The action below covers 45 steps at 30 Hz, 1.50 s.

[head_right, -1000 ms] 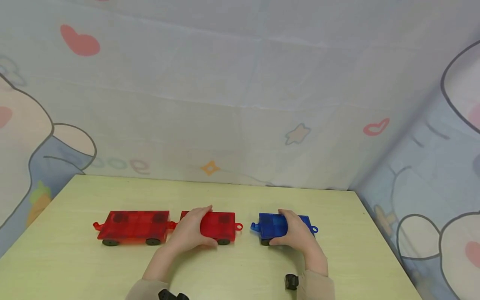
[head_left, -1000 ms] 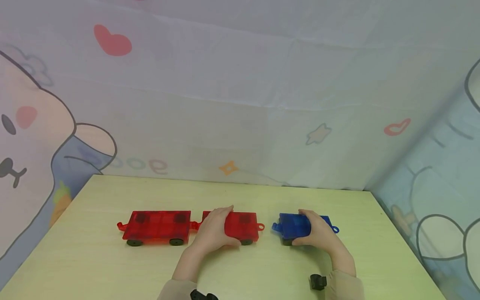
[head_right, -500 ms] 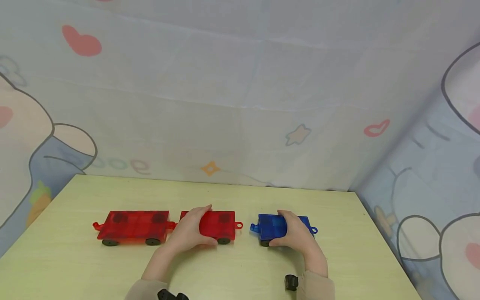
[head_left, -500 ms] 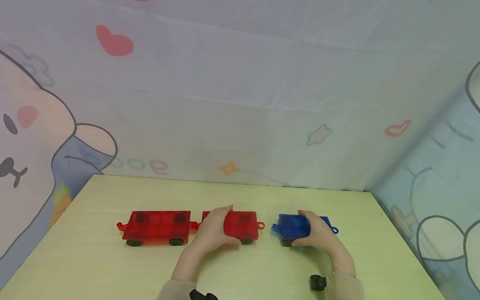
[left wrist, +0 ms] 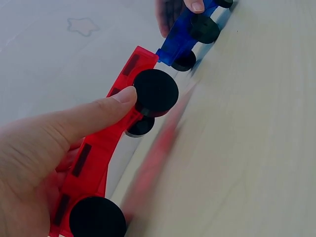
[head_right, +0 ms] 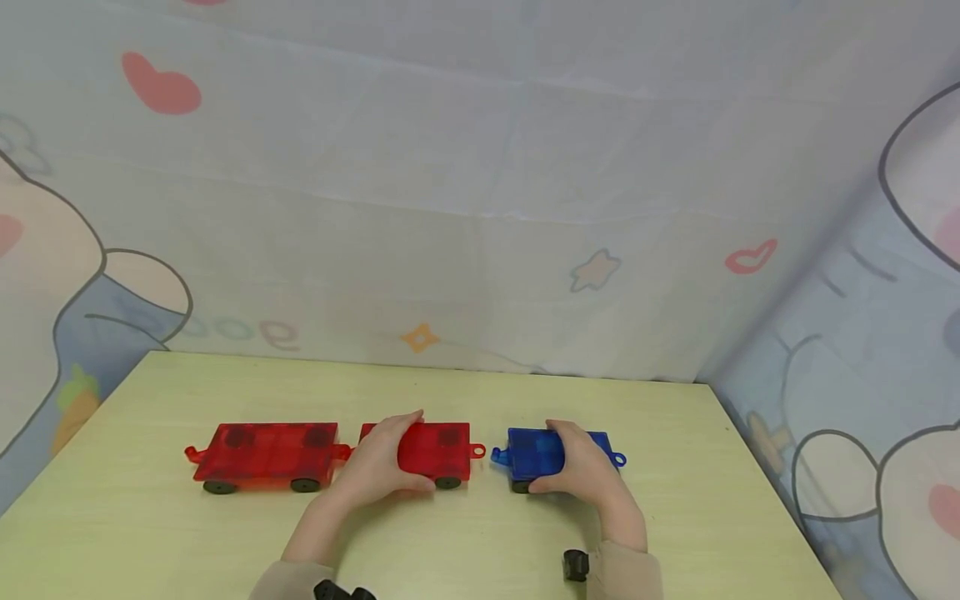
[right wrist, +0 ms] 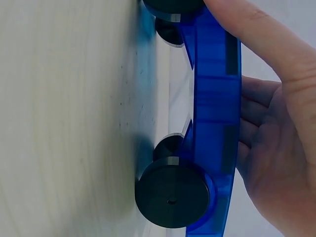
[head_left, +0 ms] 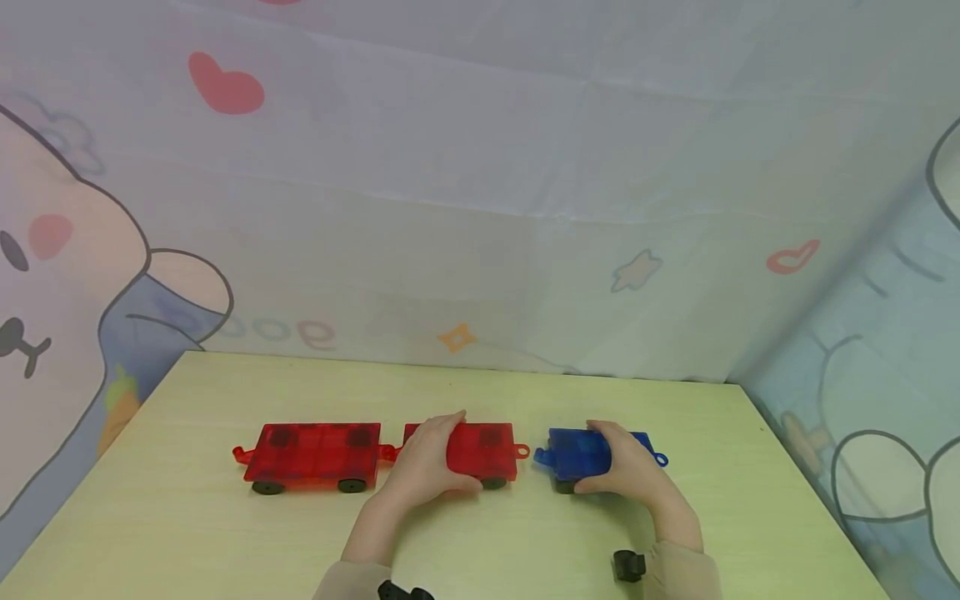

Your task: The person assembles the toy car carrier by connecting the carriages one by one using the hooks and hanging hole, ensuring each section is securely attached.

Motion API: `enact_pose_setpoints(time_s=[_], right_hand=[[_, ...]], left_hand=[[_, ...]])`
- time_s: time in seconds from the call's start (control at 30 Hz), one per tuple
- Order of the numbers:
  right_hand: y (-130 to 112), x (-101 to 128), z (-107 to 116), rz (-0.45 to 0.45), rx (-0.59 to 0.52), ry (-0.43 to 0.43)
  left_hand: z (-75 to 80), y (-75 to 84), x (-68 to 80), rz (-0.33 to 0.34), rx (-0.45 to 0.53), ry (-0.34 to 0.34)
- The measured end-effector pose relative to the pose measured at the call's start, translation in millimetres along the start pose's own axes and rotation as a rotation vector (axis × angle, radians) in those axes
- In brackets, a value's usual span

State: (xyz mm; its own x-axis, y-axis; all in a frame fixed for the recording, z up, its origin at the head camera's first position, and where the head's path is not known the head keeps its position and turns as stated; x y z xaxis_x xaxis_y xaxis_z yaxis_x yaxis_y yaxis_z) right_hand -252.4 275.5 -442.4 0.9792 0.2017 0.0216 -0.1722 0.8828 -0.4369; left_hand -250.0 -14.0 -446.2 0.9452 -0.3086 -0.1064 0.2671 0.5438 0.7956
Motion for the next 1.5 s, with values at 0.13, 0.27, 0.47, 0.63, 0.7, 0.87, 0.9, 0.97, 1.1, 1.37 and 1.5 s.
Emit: enact_pose_setpoints(time_s=[0.13,0.27,0.47,0.63,0.7,0.87,0.9,0.97,1.1,1.37,1.5], right_hand=[[-0.6,-1.3,-2.3,-0.01,-0.001,-0.002],[-2.6,-2.2,-4.0,-0.01,0.001,-0.001],[-5.3,-3.6,-6.2,-0.009,-0.007,-0.002],[-8.8,-3.9,-6.4,-0.008,-0.007,-0.001],[-10.1,-4.1,-6.8,-0.006,-0.009,0.0],[-12.5,-4.7,-8.5,0.008,-0.016,0.005],[-12.8,-4.8,-8.9,0.011,-0.017,0.007],[-13.4,-4.9,-9.6,0.017,-0.022,0.012],[-13.8,-5.4,-11.0,0.027,-0.032,0.02],[-11.9,-7.1,-12.9,0.031,-0.048,0.034],[-11.0,-7.9,-13.5,0.034,-0.053,0.039]], left_hand=[[0.0,0.1,0.2,0.0,0.006,-0.004],[0.0,0.0,0.1,-0.001,0.009,-0.004],[-0.6,-0.6,-0.2,-0.004,0.006,-0.005],[-0.5,-0.5,-0.1,-0.006,0.002,-0.006],[-0.4,-0.1,0.1,-0.007,0.002,-0.005],[-0.2,0.8,0.4,-0.009,0.0,-0.004],[-0.1,1.0,0.4,-0.009,-0.001,-0.003],[0.0,1.3,0.5,-0.006,-0.002,-0.002],[0.2,1.3,0.3,-0.001,-0.006,-0.002],[0.1,-1.0,-0.9,0.009,-0.003,0.001],[0.0,-1.6,-1.4,0.011,-0.006,0.0]])
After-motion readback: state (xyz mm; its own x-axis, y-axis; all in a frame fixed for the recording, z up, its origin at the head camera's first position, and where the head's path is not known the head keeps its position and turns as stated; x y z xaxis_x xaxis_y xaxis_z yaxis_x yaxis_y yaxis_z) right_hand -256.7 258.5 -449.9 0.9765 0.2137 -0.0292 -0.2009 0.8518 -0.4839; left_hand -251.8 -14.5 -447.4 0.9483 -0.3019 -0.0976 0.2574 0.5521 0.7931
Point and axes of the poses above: each hand's wrist, its own x-axis away from the middle knuckle, its own z-axis out of the back of the hand, y = z × x, the point moved 5 cm from there along -x, towards the middle knuckle, and after that the axes turned 6 degrees about x, right-handed, at the moved point
